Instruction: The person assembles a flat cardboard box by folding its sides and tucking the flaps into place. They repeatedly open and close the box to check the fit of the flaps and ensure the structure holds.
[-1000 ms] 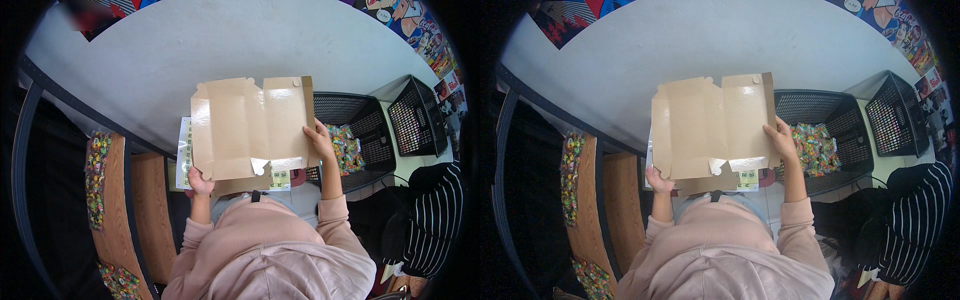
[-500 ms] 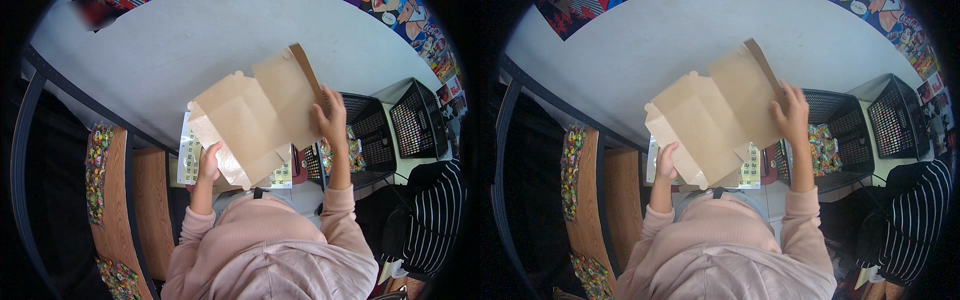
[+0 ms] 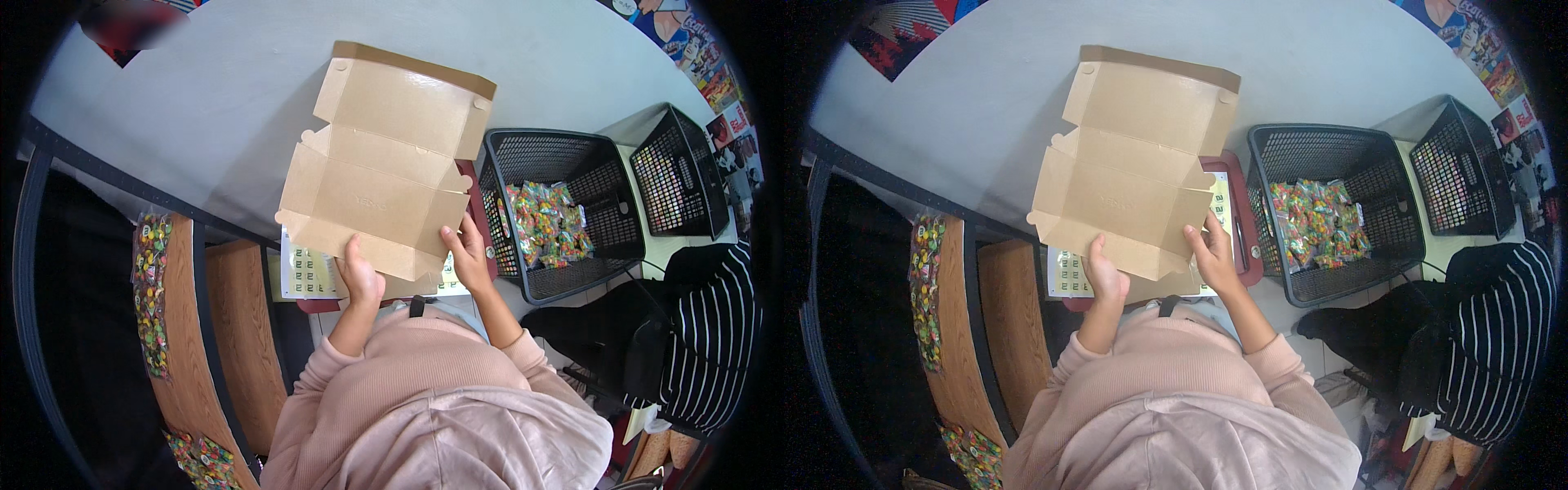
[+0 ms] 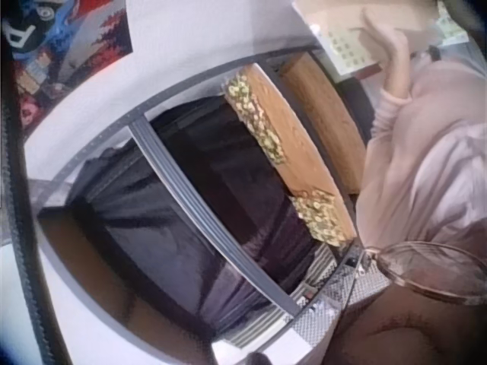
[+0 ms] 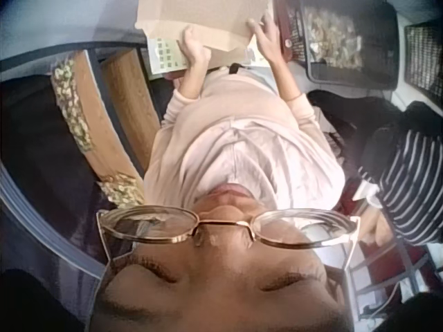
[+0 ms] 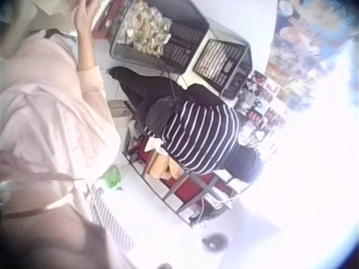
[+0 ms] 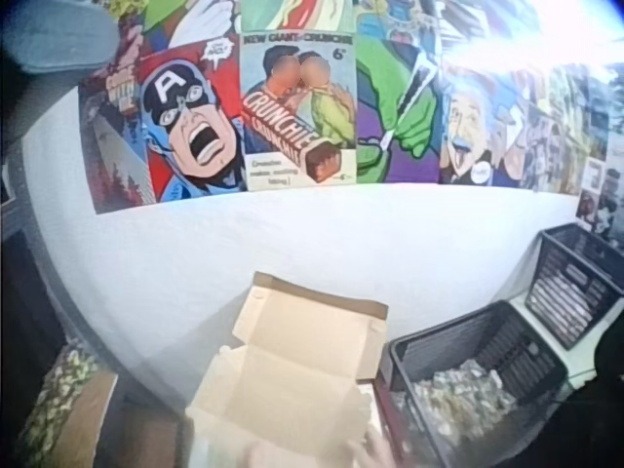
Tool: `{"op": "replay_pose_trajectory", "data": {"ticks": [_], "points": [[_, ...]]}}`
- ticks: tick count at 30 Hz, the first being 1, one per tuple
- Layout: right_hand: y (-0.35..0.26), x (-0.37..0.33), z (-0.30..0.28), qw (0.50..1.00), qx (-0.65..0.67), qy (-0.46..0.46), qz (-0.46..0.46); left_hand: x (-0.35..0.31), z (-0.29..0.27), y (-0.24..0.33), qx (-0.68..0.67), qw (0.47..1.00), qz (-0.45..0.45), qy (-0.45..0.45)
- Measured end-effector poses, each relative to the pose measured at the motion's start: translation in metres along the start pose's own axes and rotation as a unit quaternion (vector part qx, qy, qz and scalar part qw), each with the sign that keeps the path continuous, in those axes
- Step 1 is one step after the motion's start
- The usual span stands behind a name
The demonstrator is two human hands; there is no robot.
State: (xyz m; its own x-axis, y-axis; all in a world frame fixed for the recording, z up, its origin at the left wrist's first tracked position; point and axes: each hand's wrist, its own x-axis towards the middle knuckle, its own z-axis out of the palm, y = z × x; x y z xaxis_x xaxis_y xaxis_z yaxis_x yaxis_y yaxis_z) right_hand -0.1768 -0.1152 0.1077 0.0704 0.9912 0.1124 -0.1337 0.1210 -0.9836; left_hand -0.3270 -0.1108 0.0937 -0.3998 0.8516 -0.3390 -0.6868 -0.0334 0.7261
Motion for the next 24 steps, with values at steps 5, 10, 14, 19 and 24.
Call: {"op": "replay_pose_trajectory", "data": {"ticks": [5, 10, 14, 19, 24], "points": [[0.005, 0.011, -0.019, 0.998, -0.036, 0.003, 0.050, -0.023, -0.013, -0.007, 0.090, 0.980, 0.056, -0.169], [-0.014, 0.031, -0.042, 0.999, -0.031, 0.035, 0.003, -0.011, -0.053, 0.016, -0.204, 0.915, 0.017, -0.348], [-0.018, 0.037, -0.051, 0.988, -0.146, 0.056, -0.020, -0.005, -0.038, 0.061, -0.051, 0.957, -0.025, -0.283], [-0.014, 0.040, -0.044, 0.974, -0.186, 0.117, -0.053, 0.010, -0.034, 0.057, 0.235, 0.945, 0.092, -0.208], [-0.012, 0.039, -0.049, 0.994, -0.007, 0.066, 0.088, 0.008, -0.035, 0.058, 0.124, 0.974, 0.031, -0.187]]}}
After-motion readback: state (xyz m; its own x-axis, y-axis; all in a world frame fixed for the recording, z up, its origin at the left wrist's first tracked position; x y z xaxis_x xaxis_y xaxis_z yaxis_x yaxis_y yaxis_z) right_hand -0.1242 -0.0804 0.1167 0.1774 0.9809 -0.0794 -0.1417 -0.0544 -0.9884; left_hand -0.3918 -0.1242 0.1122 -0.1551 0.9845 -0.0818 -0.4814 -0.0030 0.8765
